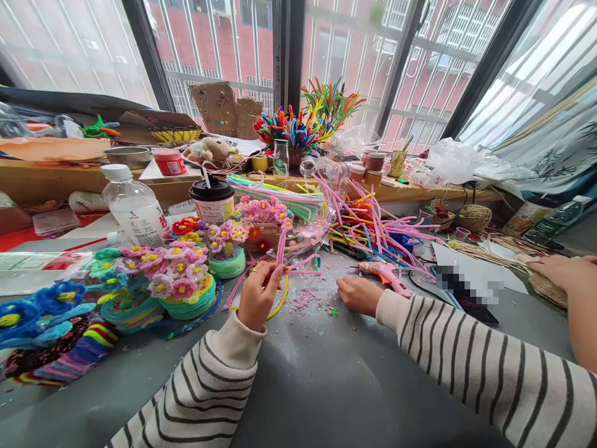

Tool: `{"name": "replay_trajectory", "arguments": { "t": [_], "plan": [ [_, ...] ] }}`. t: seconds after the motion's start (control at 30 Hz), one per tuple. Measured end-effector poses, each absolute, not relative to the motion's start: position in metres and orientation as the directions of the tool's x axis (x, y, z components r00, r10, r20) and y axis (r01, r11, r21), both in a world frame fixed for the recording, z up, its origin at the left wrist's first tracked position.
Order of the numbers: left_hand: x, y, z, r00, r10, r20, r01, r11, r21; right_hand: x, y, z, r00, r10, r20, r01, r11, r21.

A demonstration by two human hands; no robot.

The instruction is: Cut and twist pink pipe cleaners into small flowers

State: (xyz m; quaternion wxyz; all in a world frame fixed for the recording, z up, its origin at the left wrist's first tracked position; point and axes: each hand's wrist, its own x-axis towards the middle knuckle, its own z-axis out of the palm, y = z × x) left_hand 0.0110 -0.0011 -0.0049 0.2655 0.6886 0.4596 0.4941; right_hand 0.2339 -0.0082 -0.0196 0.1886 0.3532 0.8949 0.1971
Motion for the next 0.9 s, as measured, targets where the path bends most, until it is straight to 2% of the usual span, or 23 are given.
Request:
{"name": "replay_trajectory", "arguments": {
  "t": [0.13,0.47,0.63,0.9],
  "plan": [
    [0.011,-0.002,-0.003,0.087,0.898,0.431,0.378,-0.430,0.820,0.231,-0.007,-0.016,-0.670,0.706,-0.229,0.559,0.683,0.470],
    [0.011,0.000,-0.006,0.097,0.904,0.416,0.332,-0.424,0.843,0.226,0.002,-0.003,-0.731,0.581,-0.358,0.438,0.802,0.406],
    [0.012,-0.001,-0.005,0.094,0.902,0.421,0.336,-0.427,0.839,0.230,0.001,-0.006,-0.723,0.615,-0.315,0.487,0.777,0.399],
    [0.012,-0.001,-0.004,0.099,0.895,0.436,0.348,-0.441,0.827,0.240,0.000,-0.016,-0.647,0.739,-0.188,0.651,0.663,0.369]
  ]
}}
